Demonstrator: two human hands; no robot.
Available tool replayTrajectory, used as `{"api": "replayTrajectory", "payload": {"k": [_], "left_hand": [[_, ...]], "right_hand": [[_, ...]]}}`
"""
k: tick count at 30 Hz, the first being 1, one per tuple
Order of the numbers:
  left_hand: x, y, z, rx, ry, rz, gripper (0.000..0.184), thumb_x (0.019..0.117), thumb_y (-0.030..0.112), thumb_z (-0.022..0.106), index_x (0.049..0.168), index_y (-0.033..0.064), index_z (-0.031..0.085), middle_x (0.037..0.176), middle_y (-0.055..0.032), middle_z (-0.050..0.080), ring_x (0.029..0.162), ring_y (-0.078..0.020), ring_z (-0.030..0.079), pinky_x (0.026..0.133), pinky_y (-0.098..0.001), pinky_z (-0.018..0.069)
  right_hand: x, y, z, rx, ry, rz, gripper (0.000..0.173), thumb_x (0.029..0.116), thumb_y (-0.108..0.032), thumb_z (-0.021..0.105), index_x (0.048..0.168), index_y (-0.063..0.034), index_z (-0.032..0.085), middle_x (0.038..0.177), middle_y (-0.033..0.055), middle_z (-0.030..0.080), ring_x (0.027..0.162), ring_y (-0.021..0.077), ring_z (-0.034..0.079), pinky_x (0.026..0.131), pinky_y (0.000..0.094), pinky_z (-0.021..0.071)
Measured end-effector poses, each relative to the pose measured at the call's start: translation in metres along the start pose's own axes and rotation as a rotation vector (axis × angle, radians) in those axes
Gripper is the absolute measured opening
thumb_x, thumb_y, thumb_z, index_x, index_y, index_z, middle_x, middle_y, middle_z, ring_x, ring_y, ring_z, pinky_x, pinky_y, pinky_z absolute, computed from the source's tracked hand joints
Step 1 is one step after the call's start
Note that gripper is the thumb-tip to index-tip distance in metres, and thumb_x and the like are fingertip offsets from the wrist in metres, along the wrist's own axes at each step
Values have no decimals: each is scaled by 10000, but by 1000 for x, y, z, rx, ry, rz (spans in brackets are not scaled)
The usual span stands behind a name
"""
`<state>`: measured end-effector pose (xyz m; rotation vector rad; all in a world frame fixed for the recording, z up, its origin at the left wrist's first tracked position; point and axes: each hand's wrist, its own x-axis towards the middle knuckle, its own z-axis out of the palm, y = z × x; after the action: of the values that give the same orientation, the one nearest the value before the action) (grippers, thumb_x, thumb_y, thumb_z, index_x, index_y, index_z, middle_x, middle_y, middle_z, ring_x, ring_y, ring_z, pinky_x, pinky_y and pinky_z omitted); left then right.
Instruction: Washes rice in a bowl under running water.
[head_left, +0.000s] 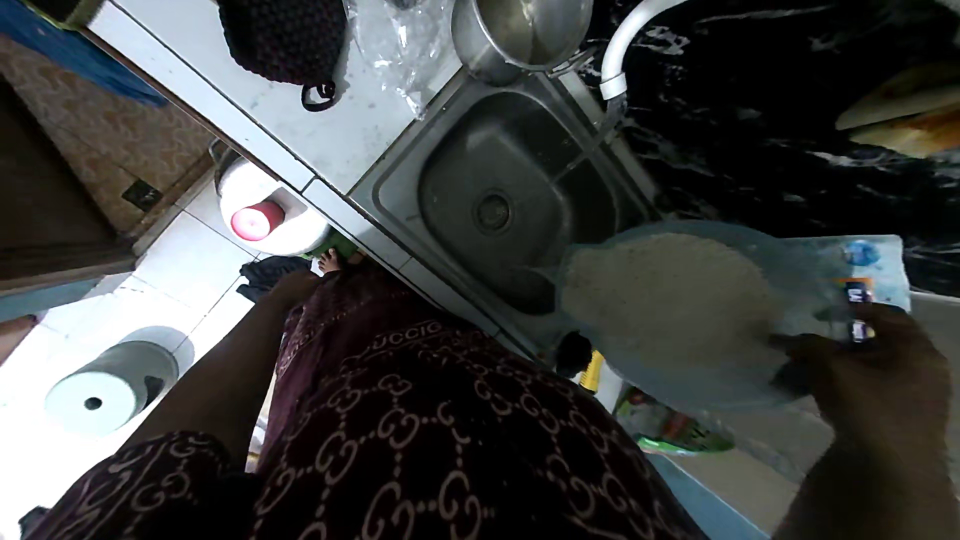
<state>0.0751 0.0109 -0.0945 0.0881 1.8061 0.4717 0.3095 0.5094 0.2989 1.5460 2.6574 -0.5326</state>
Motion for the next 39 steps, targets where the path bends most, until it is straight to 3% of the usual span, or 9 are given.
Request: {"api": "replayTrajectory", "payload": {"k": [4,8,10,12,18,21,26,34,39], "left_hand": [[29,-35,7,67,22,20,424,1109,282,456,1298,-59,621,1336,-295,604,1290,-454,550,1094,-644,388],[16,-32,-4,191,31,77,322,1088,132,484,1309,-38,643,1382,-285,584,1329,-458,522,1122,-629,370],[14,-34,-7,116,68,41,350,1103,183,465,1276,-66,641,1318,-306,610,1263,-464,564,1083,-640,396],[8,-34,-10,109,79,32,359,1104,184,464,1282,-76,635,1338,-310,600,1297,-469,543,1108,-644,374],[-8,-26,-14,91,100,-34,439,1119,260,428,1337,-85,590,1420,-324,537,1377,-486,467,1145,-652,325],[-12,-25,-11,56,120,-52,450,1115,279,438,1311,-91,600,1389,-330,556,1355,-481,491,1131,-657,338],[-13,-29,-5,161,103,-13,414,1114,243,440,1310,-77,613,1383,-317,571,1346,-477,506,1119,-660,353],[-24,-37,2,71,116,-53,455,1118,292,427,1353,-65,583,1410,-308,556,1372,-463,487,1150,-635,330],[-29,-38,8,102,118,-55,425,1119,243,419,1374,-62,570,1442,-296,538,1396,-458,464,1164,-632,313]], "right_hand": [[9,2,-4,-69,24,-17,475,857,-45,661,1301,59,529,1002,226,620,724,239,585,637,484,522],[14,1,-3,-80,19,-18,411,887,-47,639,1276,48,544,953,188,611,685,198,564,612,446,516],[16,0,-3,-110,18,-34,395,896,-43,632,1270,55,550,975,225,622,713,250,573,639,500,510],[18,1,-4,-133,10,-56,390,913,-43,626,1282,60,554,996,265,632,728,303,597,651,549,515],[24,1,-7,-184,-3,-78,370,935,-77,600,1279,53,563,962,277,643,723,347,618,644,581,512],[24,0,-8,-196,-7,-106,359,939,-101,590,1264,49,563,920,262,633,691,329,598,619,560,497],[28,3,-10,-189,6,-108,331,971,-95,589,1273,40,566,939,287,646,706,365,627,639,588,515],[29,2,-11,-239,38,-154,344,980,-127,576,1291,20,564,951,307,643,739,419,627,655,635,499],[31,-2,-11,-288,45,-145,354,980,-133,577,1304,11,569,994,328,650,811,475,633,705,685,482]]}}
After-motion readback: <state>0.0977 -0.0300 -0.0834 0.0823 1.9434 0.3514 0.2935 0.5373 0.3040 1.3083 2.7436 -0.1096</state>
